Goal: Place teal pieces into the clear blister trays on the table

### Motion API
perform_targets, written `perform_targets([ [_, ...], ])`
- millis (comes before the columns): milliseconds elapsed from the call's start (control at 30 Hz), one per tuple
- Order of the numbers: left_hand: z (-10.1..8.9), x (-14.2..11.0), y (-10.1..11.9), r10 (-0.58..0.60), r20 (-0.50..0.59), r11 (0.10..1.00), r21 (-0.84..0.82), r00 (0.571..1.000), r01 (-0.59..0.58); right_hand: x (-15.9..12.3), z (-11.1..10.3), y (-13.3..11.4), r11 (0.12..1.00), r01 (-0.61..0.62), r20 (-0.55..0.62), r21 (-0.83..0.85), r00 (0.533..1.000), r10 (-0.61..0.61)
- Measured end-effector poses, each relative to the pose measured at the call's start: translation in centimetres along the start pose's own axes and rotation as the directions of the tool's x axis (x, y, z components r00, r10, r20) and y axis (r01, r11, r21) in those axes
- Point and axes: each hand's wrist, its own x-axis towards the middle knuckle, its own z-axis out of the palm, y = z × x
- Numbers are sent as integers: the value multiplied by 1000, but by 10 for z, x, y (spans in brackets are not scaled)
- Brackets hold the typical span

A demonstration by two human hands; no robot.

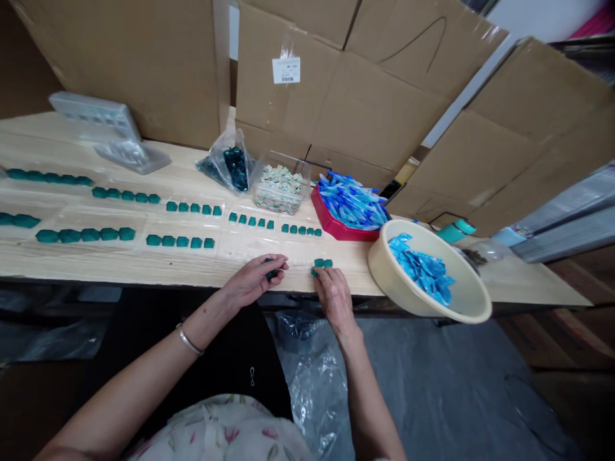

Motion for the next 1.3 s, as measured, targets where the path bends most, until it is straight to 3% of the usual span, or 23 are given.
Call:
perform_targets([
  [400, -1, 2, -7, 3, 1, 1000, 25, 1000, -3, 8, 4, -6, 994, -70, -66, 79, 995, 76],
  [567, -4, 3, -8, 0, 3, 1000, 31, 1000, 0, 13, 5, -2, 959, -134, -88, 251, 983, 160],
  [700, -5, 4, -8, 10, 13, 999, 39, 1000, -10, 22, 5, 6, 943, -82, -78, 323, 991, 113],
  [933, -5, 4, -9, 19, 32, 999, 42, 999, -20, 35, 13, 11, 985, 13, -64, 173, 998, -2],
  [1300, -6, 6, -13, 5, 10, 999, 33, 1000, -5, 36, 4, -3, 990, 70, 43, -122, 997, -65],
])
